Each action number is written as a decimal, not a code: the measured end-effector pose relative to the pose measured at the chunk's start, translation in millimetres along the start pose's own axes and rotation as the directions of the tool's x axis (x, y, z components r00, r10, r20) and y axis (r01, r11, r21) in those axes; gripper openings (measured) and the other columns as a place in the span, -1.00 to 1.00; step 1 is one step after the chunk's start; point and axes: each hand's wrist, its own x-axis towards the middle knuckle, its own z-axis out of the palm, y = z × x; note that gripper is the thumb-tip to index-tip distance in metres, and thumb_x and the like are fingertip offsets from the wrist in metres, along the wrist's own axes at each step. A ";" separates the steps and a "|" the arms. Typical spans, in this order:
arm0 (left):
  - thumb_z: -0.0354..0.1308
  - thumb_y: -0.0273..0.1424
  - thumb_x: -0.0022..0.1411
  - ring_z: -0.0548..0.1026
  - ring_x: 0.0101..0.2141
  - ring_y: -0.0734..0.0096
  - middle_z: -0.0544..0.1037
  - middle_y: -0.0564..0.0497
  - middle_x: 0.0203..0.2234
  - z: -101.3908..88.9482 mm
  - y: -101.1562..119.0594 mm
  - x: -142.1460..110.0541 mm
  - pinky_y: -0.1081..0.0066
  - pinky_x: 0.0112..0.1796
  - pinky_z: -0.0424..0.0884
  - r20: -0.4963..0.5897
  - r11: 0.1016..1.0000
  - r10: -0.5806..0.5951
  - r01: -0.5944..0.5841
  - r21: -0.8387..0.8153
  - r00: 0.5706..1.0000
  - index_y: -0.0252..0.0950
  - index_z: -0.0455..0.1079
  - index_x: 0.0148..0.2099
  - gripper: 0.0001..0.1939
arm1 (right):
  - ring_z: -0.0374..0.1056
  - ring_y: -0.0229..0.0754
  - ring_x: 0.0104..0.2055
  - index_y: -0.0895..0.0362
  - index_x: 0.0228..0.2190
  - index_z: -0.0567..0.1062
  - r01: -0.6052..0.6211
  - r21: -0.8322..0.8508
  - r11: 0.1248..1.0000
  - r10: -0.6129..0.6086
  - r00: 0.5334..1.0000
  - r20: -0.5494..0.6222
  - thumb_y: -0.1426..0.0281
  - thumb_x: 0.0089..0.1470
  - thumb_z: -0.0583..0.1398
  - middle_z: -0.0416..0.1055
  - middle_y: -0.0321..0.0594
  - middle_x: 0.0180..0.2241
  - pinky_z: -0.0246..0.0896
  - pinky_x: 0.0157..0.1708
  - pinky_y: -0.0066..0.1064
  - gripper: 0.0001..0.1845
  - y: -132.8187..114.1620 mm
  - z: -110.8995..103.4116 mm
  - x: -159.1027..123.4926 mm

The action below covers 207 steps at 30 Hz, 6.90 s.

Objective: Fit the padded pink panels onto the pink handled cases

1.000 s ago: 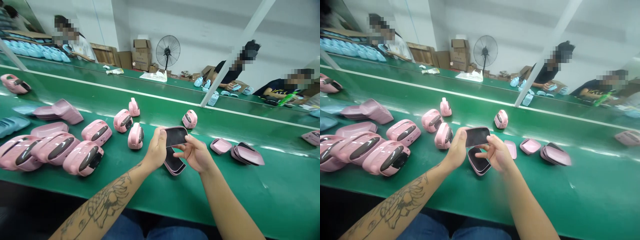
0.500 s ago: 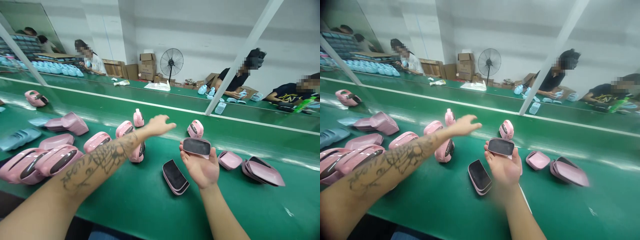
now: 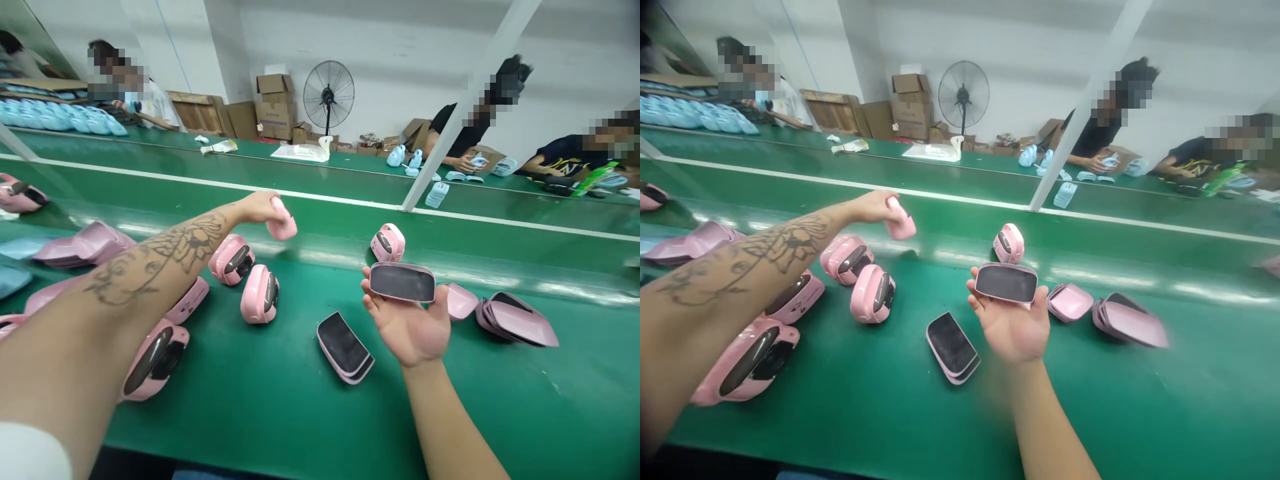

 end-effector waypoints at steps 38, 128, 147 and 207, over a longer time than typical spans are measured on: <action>0.35 0.26 0.17 0.52 -0.54 0.28 0.65 -0.13 -0.45 -46.8 47.8 -416.6 0.45 -0.63 0.45 0.684 0.358 -0.475 0.832 -0.425 0.554 -0.42 0.54 0.21 -0.11 | 0.26 0.26 0.51 -0.13 0.53 0.06 0.429 -0.413 0.803 -0.238 0.867 0.438 -0.16 0.11 0.41 0.09 0.00 0.57 0.24 0.45 0.25 0.16 147.5 11.7 -181.1; 0.61 -0.28 0.09 0.60 -0.15 0.22 0.65 -0.10 -0.11 -0.6 47.9 -430.7 0.28 -0.11 0.54 0.706 0.249 -0.241 0.746 -0.618 0.666 -0.29 0.49 0.11 -0.41 | 0.20 0.41 0.51 0.08 0.58 -0.18 0.612 -0.787 -0.076 0.084 0.791 0.606 -0.29 0.18 0.27 0.21 0.30 0.48 0.23 0.32 0.23 0.31 81.4 13.4 -200.9; 0.63 -0.21 0.03 0.53 0.07 0.04 0.51 -0.16 0.12 -14.3 57.9 -443.5 0.21 -0.06 0.55 0.669 0.335 -0.350 0.754 -0.565 0.656 -0.19 0.26 0.26 -0.13 | 0.35 0.37 0.37 0.20 0.57 -0.07 0.675 -0.727 -0.128 0.026 0.735 0.678 -0.05 0.20 0.40 0.33 0.37 0.35 0.27 0.17 0.12 0.24 73.3 24.1 -209.2; 0.58 -0.21 0.13 0.61 -0.14 0.21 0.65 -0.12 -0.10 15.5 62.2 -416.6 0.23 -0.09 0.54 0.645 0.270 -0.408 0.761 -0.590 0.646 -0.34 0.47 0.09 -0.42 | 0.10 0.33 0.57 0.04 0.58 -0.10 0.600 -0.799 0.053 0.239 0.769 0.593 -0.13 0.20 0.36 0.11 0.15 0.54 0.18 0.48 0.29 0.23 53.0 11.7 -173.3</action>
